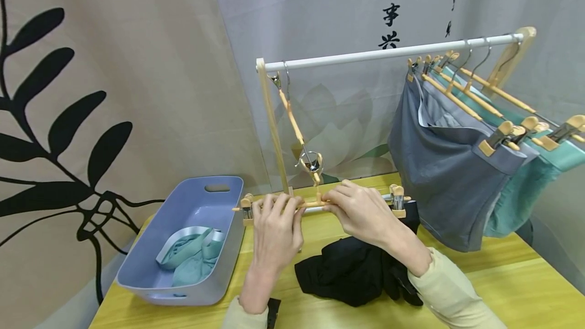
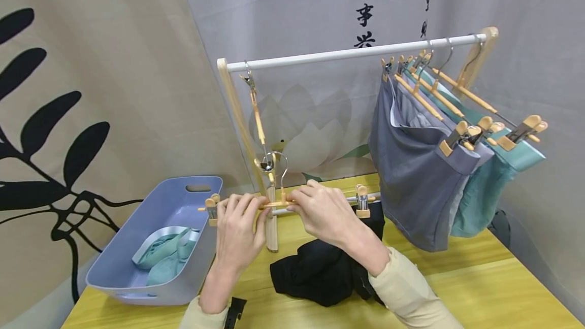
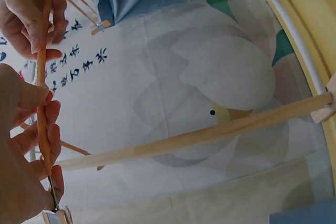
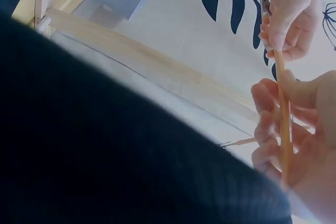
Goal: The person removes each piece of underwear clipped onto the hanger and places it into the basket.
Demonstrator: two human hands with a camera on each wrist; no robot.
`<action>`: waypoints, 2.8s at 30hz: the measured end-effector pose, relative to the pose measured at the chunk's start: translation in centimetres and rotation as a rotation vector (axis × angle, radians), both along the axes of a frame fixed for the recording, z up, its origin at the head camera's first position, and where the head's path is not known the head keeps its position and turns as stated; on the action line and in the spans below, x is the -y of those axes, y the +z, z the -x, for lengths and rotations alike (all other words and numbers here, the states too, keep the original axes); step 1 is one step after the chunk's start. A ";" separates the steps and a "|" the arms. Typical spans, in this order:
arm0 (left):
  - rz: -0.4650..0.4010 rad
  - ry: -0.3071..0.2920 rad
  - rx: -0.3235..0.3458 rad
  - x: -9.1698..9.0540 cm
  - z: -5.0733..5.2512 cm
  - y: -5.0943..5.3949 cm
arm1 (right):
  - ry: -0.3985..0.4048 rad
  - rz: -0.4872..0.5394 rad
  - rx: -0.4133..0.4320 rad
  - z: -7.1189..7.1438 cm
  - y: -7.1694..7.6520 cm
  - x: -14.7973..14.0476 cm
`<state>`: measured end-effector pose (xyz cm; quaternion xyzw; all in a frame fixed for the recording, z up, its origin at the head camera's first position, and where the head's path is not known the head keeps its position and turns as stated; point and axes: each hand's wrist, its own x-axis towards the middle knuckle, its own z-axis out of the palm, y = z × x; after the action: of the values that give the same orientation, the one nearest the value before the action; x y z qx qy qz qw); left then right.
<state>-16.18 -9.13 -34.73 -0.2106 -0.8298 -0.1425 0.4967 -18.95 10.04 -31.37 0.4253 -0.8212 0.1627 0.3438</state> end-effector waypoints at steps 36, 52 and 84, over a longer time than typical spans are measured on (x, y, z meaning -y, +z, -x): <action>-0.104 -0.010 -0.024 1.6 -0.5 -0.4 | -0.206 0.153 0.359 0.1 1.4 -7.6; -0.113 -0.012 -0.036 1.6 -0.7 -0.4 | -0.147 0.381 0.404 0.1 0.3 -7.2; -0.118 -0.018 -0.050 1.4 -0.7 -0.2 | -0.133 0.455 0.315 0.1 0.1 -7.0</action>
<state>-15.49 -10.53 -34.95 -0.1920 -0.8054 -0.1902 0.5275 -19.05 17.06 -31.29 0.2520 -0.8330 0.3840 0.3086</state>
